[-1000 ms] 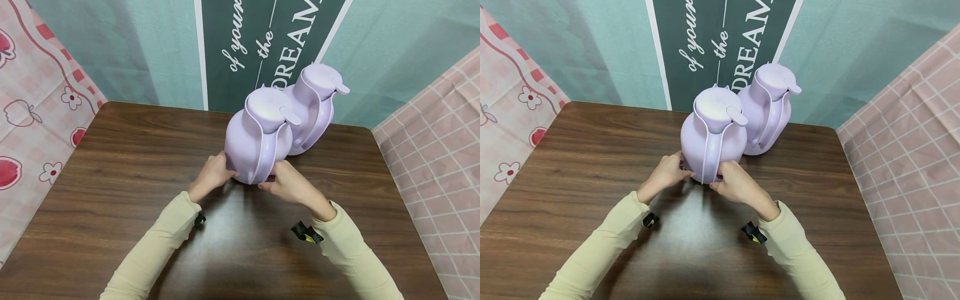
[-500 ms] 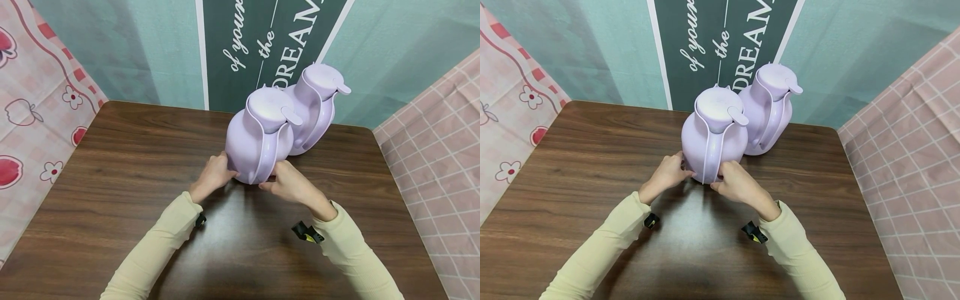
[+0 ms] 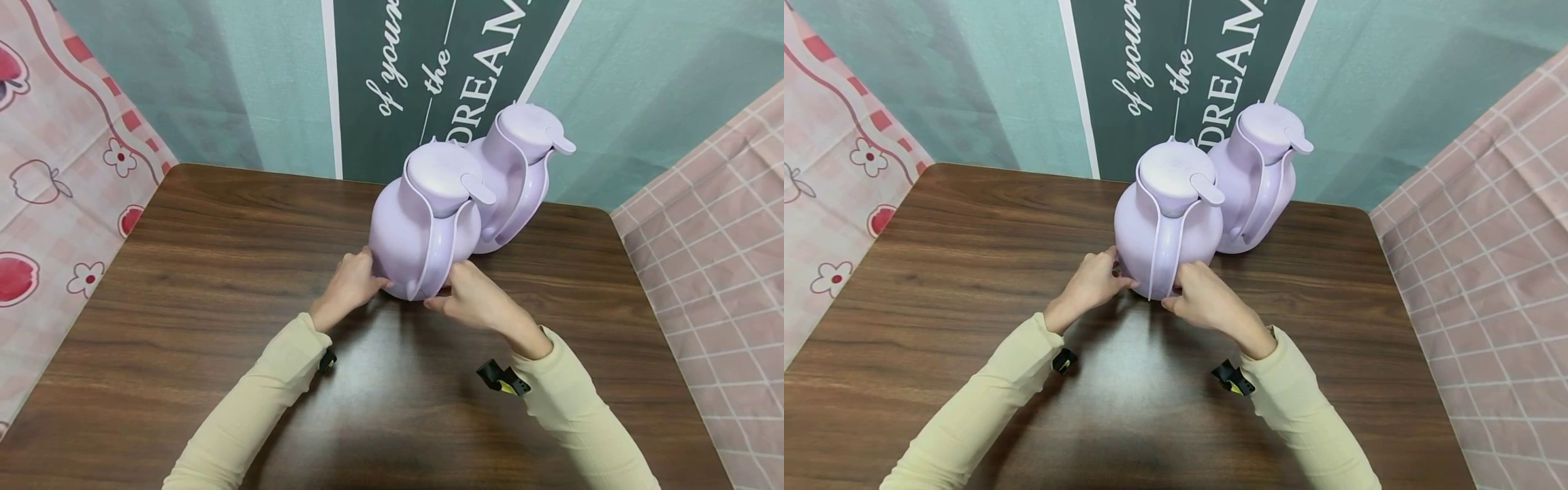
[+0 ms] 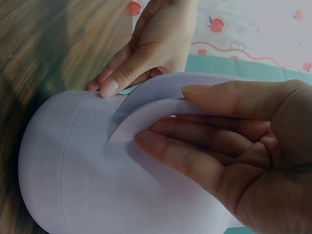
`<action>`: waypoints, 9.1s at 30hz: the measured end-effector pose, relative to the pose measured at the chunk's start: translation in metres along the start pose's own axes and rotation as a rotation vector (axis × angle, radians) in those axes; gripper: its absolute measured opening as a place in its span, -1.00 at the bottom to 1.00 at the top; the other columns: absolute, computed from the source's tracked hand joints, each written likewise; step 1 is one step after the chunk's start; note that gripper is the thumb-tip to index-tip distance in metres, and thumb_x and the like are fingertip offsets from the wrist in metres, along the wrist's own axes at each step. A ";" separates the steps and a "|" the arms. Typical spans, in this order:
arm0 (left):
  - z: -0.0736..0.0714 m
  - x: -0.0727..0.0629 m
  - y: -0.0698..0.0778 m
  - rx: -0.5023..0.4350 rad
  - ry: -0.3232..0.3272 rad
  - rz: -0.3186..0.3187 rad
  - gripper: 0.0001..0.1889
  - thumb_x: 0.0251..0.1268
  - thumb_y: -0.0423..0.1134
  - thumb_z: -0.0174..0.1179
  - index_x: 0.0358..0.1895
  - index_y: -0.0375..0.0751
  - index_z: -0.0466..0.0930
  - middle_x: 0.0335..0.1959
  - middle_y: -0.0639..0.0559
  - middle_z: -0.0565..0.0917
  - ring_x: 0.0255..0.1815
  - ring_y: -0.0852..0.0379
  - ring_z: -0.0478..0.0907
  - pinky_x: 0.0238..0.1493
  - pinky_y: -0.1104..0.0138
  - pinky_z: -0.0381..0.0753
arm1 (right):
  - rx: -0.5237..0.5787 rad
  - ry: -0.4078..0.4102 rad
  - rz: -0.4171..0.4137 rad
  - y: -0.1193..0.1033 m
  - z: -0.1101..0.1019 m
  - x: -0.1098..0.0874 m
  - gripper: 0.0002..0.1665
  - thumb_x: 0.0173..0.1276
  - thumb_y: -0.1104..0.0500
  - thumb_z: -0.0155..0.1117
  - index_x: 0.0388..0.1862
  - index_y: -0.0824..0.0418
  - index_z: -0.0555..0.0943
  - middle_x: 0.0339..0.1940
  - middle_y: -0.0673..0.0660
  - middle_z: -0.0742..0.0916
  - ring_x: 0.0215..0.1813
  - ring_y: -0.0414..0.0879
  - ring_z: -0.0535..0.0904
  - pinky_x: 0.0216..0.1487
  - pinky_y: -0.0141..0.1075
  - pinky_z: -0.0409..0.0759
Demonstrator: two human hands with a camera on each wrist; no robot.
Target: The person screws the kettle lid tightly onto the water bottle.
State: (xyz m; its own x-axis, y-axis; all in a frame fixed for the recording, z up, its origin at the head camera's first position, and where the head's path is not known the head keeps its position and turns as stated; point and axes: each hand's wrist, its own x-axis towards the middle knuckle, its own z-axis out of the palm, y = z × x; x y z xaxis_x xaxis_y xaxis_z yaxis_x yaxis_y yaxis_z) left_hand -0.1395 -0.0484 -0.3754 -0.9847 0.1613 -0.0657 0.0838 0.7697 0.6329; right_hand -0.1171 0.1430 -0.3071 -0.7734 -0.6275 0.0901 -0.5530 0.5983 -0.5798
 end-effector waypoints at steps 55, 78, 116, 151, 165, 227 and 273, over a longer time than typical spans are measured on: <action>0.003 -0.002 0.002 -0.010 0.034 -0.024 -0.43 -0.11 -0.13 0.43 -0.11 -0.49 0.46 -0.26 -0.33 0.62 -0.16 -0.24 0.55 -0.18 0.09 0.52 | 0.058 -0.045 -0.013 0.004 -0.004 0.001 -0.60 -0.06 0.44 0.36 -0.16 0.37 0.52 -0.25 0.14 0.64 -0.19 -0.04 0.55 -0.12 -0.15 0.48; 0.008 -0.001 0.003 -0.011 0.064 -0.058 -0.38 -0.15 -0.10 0.45 -0.06 -0.47 0.46 -0.24 -0.35 0.61 -0.15 -0.24 0.54 -0.16 0.08 0.51 | 0.084 -0.056 -0.017 0.009 -0.007 0.000 -0.63 -0.04 0.44 0.33 -0.18 0.36 0.52 -0.28 0.11 0.63 -0.23 -0.09 0.52 -0.16 -0.17 0.48; 0.007 0.001 0.004 -0.038 0.056 -0.091 -0.37 -0.12 -0.09 0.43 -0.03 -0.48 0.45 -0.19 -0.34 0.61 -0.11 -0.21 0.54 -0.15 0.10 0.51 | 0.088 -0.069 -0.003 0.013 -0.011 0.004 -0.64 -0.06 0.46 0.32 -0.21 0.34 0.52 -0.34 0.09 0.61 -0.30 -0.08 0.46 -0.21 -0.16 0.44; -0.016 0.028 -0.022 -0.105 0.071 0.041 -0.70 0.06 -0.20 0.32 -0.20 -0.33 0.60 -0.39 -0.13 0.65 -0.33 0.01 0.55 -0.28 0.21 0.48 | 0.072 -0.123 0.102 0.009 -0.010 0.043 -0.71 -0.05 0.42 0.35 -0.27 0.37 0.56 -0.42 0.11 0.67 -0.36 -0.10 0.53 -0.24 -0.22 0.48; -0.027 0.039 -0.029 -0.077 0.054 0.070 -0.80 0.12 -0.24 0.27 -0.29 -0.33 0.61 -0.41 -0.13 0.65 -0.35 0.03 0.54 -0.30 0.23 0.47 | 0.064 -0.131 0.172 0.011 -0.010 0.061 -0.79 -0.04 0.42 0.31 -0.33 0.37 0.59 -0.51 0.08 0.62 -0.44 -0.10 0.42 -0.34 -0.27 0.40; -0.047 0.070 -0.053 -0.465 -0.262 0.023 -0.52 0.37 -0.40 -0.11 0.33 -0.42 0.11 0.32 -0.23 0.22 0.29 0.00 0.22 0.15 0.22 0.33 | -0.001 -0.144 0.280 0.028 -0.022 0.118 -0.89 -0.10 0.35 0.38 -0.58 0.37 0.61 -0.77 -0.02 0.50 -0.62 -0.15 0.31 -0.56 -0.35 0.28; -0.041 0.044 -0.043 -0.254 -0.207 0.029 -0.53 0.45 -0.13 -0.16 0.30 -0.32 0.24 0.28 -0.13 0.32 0.31 -0.01 0.20 0.25 0.14 0.18 | 0.082 0.015 0.232 0.040 -0.005 0.094 -0.77 0.18 0.24 0.26 -0.18 0.30 0.65 -0.21 0.15 0.71 -0.14 -0.09 0.60 -0.11 -0.28 0.49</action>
State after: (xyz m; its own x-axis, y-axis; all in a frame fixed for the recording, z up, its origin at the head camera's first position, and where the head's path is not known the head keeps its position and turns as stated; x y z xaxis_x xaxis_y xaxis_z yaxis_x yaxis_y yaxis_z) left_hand -0.1928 -0.0999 -0.3739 -0.9284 0.3231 -0.1835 0.0453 0.5885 0.8072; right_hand -0.2130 0.1105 -0.3174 -0.8815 -0.4703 -0.0417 -0.3335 0.6827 -0.6502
